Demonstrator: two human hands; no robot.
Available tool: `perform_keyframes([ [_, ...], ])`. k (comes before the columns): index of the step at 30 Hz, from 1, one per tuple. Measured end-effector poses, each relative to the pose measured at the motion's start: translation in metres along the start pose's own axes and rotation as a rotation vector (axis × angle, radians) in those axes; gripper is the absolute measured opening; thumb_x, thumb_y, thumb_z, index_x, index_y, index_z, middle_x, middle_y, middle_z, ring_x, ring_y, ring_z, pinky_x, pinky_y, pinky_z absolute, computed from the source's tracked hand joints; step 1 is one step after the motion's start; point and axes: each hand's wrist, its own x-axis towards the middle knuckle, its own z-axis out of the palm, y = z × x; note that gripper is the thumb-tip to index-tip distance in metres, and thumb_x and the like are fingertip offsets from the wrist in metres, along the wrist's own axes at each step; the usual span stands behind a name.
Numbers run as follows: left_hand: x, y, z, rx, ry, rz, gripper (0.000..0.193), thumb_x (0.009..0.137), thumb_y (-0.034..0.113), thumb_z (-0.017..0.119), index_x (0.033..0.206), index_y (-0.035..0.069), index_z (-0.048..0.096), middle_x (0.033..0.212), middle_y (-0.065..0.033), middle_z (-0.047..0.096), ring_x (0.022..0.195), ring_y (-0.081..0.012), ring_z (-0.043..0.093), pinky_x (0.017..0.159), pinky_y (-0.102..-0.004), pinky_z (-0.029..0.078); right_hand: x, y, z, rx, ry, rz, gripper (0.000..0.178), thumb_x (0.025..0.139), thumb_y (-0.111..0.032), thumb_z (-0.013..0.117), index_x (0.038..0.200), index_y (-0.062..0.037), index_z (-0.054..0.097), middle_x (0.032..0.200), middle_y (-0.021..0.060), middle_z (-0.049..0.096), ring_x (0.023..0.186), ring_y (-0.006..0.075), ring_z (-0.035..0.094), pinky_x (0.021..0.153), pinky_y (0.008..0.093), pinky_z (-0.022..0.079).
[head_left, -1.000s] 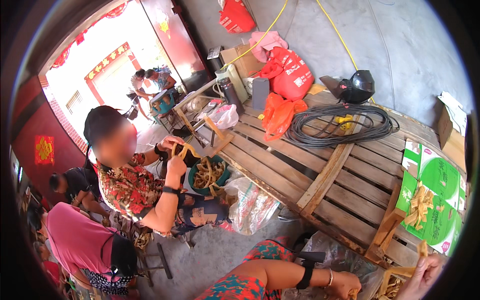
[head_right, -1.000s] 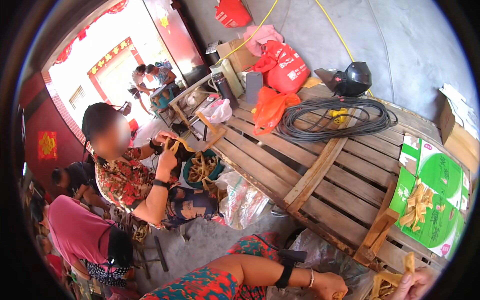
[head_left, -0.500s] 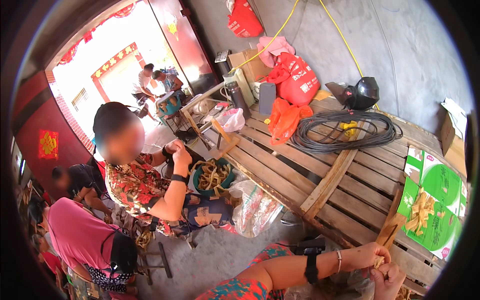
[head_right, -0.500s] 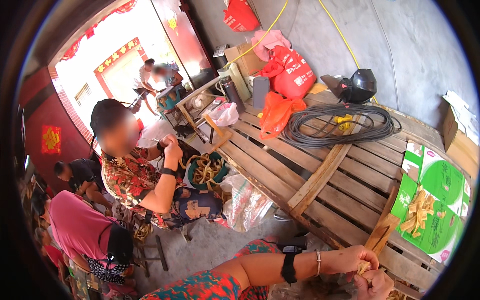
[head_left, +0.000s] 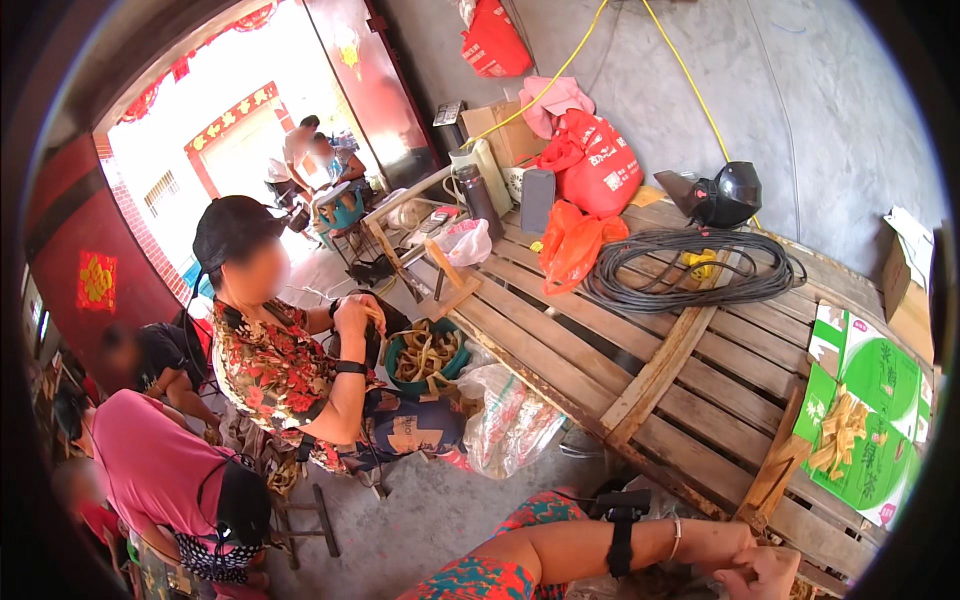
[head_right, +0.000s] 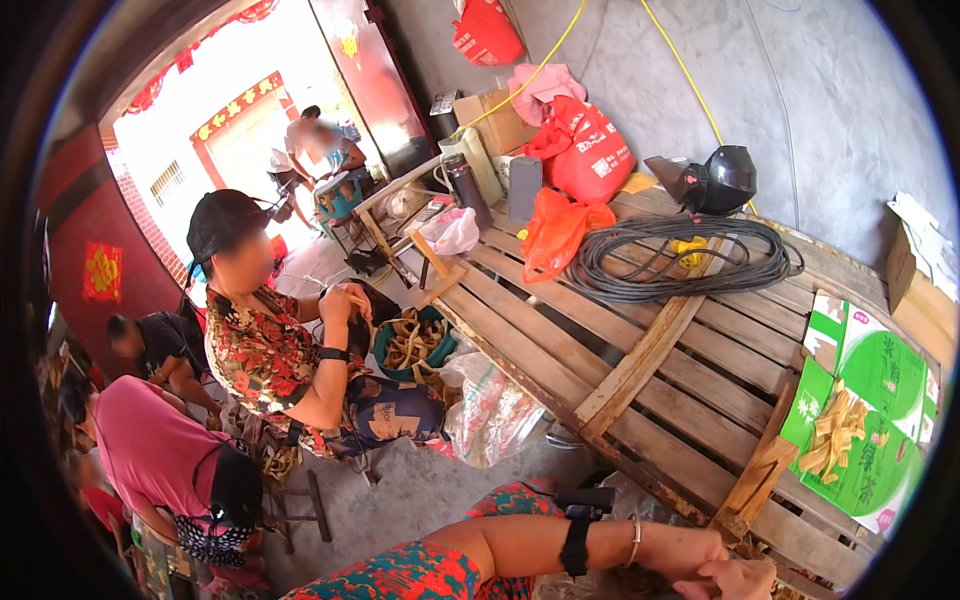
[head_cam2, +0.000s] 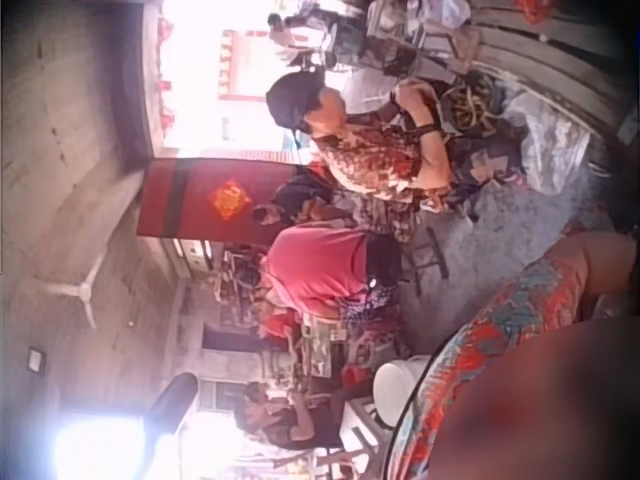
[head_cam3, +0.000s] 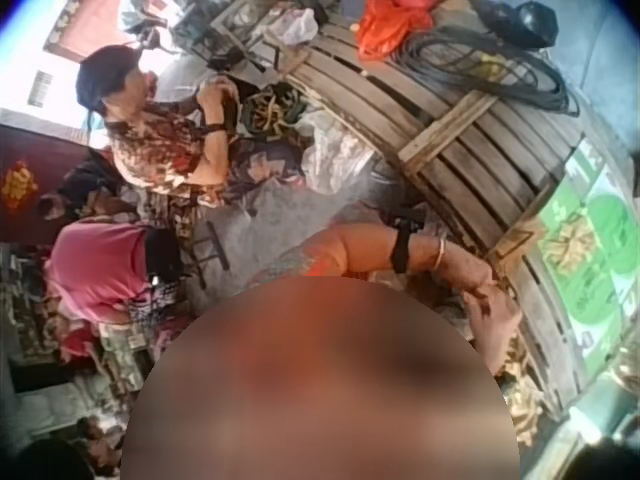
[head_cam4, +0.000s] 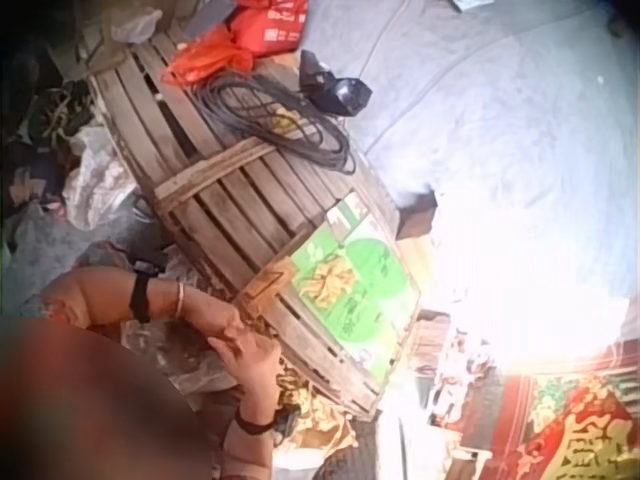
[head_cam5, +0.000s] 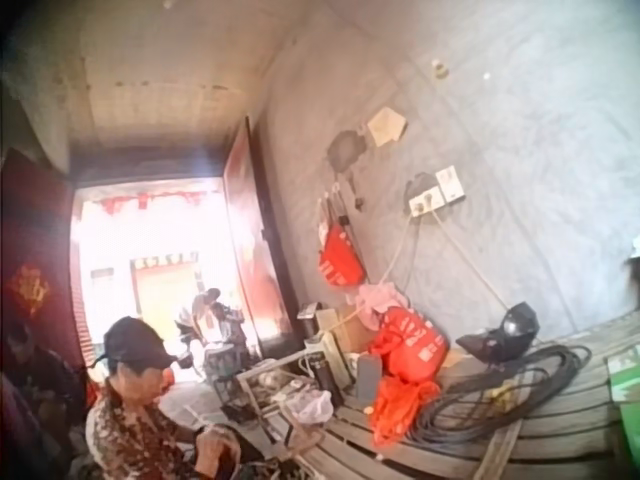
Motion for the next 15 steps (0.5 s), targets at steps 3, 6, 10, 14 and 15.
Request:
perform_keyframes([
  [3,-0.006,0.016,0.019,-0.019,-0.255,0.16,0.008,0.083,0.009,0.056,0.081,0.003,0.06,0.064,-0.0018,0.059,0.052,-0.0073,0.052,0.045,-0.025,0.039,-0.013,0.012,-0.008,-0.002,0.145,0.062,0.019,0.088,-0.019,0.068,0.082,-0.0023,0.063,0.073,0.0128,0.062,0.061,0.0267,0.062,0.057,0.0336,0.049],
  [6,-0.015,0.039,0.015,0.269,-0.111,0.349,0.01,0.083,0.005,0.053,0.086,0.003,0.062,0.069,-0.0004,0.061,0.056,-0.005,0.053,0.048,-0.0244,0.04,-0.02,0.029,-0.012,0.348,0.336,0.642,0.022,0.095,-0.021,0.056,0.085,-0.0019,0.06,0.071,0.0091,0.062,0.06,0.0243,0.062,0.056,0.0326,0.048],
  [10,-0.021,0.055,0.0,0.897,0.359,0.461,0.015,0.081,0.018,0.064,0.08,0.004,0.06,0.068,-0.0099,0.058,0.061,-0.0299,0.058,0.052,-0.0369,0.044,-0.031,0.04,0.013,0.679,0.015,0.917,0.022,0.098,-0.018,0.045,0.09,-0.0037,0.059,0.071,0.0044,0.062,0.058,0.0203,0.061,0.052,0.0322,0.046],
  [14,-0.023,0.054,-0.012,1.079,0.351,0.697,0.015,0.082,0.018,0.061,0.073,0.006,0.058,0.067,-0.0119,0.053,0.063,-0.0338,0.057,0.052,-0.0423,0.044,-0.042,0.052,0.06,0.603,0.044,0.597,0.017,0.096,-0.019,0.05,0.091,-0.0068,0.06,0.066,0.0031,0.058,0.051,0.0139,0.052,0.045,0.0305,0.04],
  [15,-0.024,0.053,-0.014,1.093,0.33,0.695,0.015,0.08,0.018,0.062,0.074,0.005,0.058,0.069,-0.0114,0.053,0.065,-0.0335,0.057,0.055,-0.0427,0.044,-0.042,0.057,0.069,1.059,0.044,0.91,0.016,0.096,-0.019,0.05,0.091,-0.0068,0.061,0.066,0.0032,0.057,0.05,0.0136,0.051,0.045,0.0304,0.04],
])
